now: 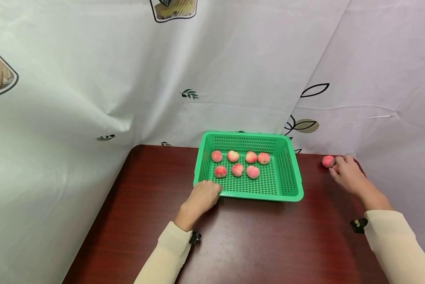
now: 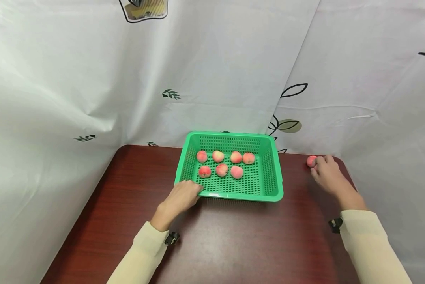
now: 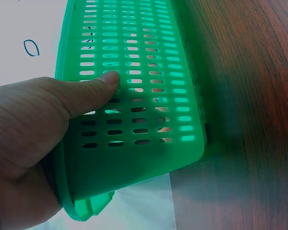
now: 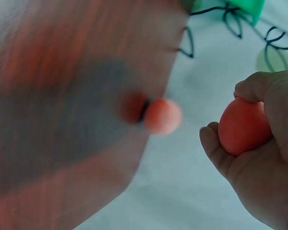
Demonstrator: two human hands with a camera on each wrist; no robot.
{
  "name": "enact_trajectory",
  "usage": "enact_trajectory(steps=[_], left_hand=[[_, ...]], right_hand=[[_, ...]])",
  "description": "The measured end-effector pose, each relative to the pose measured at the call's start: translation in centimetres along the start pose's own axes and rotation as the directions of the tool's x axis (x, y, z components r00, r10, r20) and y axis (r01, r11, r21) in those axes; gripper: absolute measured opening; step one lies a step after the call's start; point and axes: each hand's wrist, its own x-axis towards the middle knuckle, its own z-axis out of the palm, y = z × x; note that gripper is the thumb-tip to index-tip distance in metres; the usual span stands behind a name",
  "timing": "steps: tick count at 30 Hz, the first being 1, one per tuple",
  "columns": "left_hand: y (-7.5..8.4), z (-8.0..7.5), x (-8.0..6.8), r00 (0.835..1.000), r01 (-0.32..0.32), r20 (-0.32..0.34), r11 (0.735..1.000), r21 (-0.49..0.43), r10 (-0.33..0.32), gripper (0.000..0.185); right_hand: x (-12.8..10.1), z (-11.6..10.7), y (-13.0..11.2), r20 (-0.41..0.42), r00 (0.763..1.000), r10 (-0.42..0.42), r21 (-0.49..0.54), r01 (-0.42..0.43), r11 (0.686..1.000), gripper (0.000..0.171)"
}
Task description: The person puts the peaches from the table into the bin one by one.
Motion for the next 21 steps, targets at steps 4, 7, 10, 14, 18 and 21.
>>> enact_trajectory(steps=[4,7,10,14,18,21], left_hand=[[0.0,0.0,0.1,1.0,-0.007,-0.01,1.0,0.004,0.007,0.045],[0.1,0.0,0.1,1.0,-0.012,-0.018,1.0,0.004,0.013,0.044],[0.1,0.0,0.1,1.0,-0.018,-0.021,1.0,0.004,0.018,0.043],[0.0,-0.1,0.1,1.0,-0.012,-0.014,1.0,0.006,0.013,0.042],[0.0,-0.1,0.1,1.0,-0.008,-0.015,1.0,0.002,0.008,0.042],[0.0,-0.1,0.0,1.0,-0.003,-0.009,1.0,-0.009,0.003,0.043]], right_hand=[[0.6,-0.8,-1.8,-0.042,0.998,-0.051,0.004,0.052,0.999,0.01],[0.9,-1.4,-3.3,-0.061,0.994,-0.095,0.008,0.096,0.995,0.009],[1.5,-2.0,-4.8,-0.076,0.987,-0.141,0.001,0.142,0.99,0.01],[2.4,-2.5,-6.6,-0.091,0.975,-0.201,-0.012,0.201,0.98,0.012],[3.4,-2.7,-8.0,-0.138,0.944,-0.3,-0.034,0.299,0.954,0.017],[4.2,-2.7,-8.8,-0.169,0.909,-0.38,-0.063,0.375,0.925,0.019]])
